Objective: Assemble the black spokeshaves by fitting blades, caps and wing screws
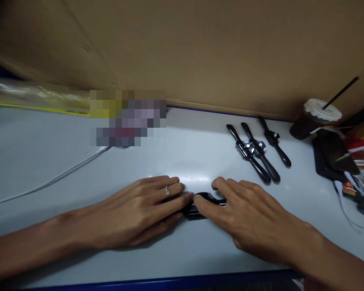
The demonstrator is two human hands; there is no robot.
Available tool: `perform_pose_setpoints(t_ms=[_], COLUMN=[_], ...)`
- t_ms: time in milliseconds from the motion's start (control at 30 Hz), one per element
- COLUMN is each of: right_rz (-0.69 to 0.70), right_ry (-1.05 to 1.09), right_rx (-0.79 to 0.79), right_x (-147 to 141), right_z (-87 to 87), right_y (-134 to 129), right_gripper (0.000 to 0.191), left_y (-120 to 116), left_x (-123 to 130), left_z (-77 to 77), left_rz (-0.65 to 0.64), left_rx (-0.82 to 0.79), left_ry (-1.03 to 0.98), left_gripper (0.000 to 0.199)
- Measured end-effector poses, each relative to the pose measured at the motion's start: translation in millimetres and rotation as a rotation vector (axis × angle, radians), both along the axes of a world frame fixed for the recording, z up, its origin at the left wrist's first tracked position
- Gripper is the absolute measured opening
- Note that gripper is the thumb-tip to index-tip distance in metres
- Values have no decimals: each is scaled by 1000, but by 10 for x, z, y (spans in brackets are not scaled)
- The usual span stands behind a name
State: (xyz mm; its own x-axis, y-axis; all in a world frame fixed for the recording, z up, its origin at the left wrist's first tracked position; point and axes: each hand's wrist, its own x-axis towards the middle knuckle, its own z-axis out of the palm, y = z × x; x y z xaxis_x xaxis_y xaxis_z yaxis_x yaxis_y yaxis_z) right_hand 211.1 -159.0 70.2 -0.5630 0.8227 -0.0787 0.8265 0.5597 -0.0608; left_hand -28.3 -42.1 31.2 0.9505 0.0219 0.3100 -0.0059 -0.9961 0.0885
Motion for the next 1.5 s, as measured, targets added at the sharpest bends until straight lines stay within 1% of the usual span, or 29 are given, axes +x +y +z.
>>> perform_pose_setpoints(t_ms=[133,233,333,500,700,767,900,1233,1500], right_rz=[19,3,16,1,-41,-36,4,-7,-14], right_ry=[-10,-6,-1,6,28,32,9,15,11], right_rx=[20,22,19,16,-17,-12,-27,20,-24], right_x=[5,5,0,-10,-2,3,4,-3,-9], right_z=[-6,-3,10,12,-32,-27,12,-13,6], right_y=[-9,-21,-20,-27,-51,-38,4,-22,-23], right_gripper=[100,101,100,97,86,86,94,83,79], left_y=[7,7,8,12,10,11,14,7,8], left_x=[2,0,-4,-3,3,1,-4,10,-1], left_z=[4,0,2,28,27,17,9,36,9], left_rz=[-5,0,-4,-4,-6,-1,-17,7,-4], left_rx=[-8,1,-5,8,34,17,15,15,1], left_ry=[-9,-9,-2,-12,-20,-14,-16,-16,-10], left_gripper=[14,15,15,15,18,16,12,15,17])
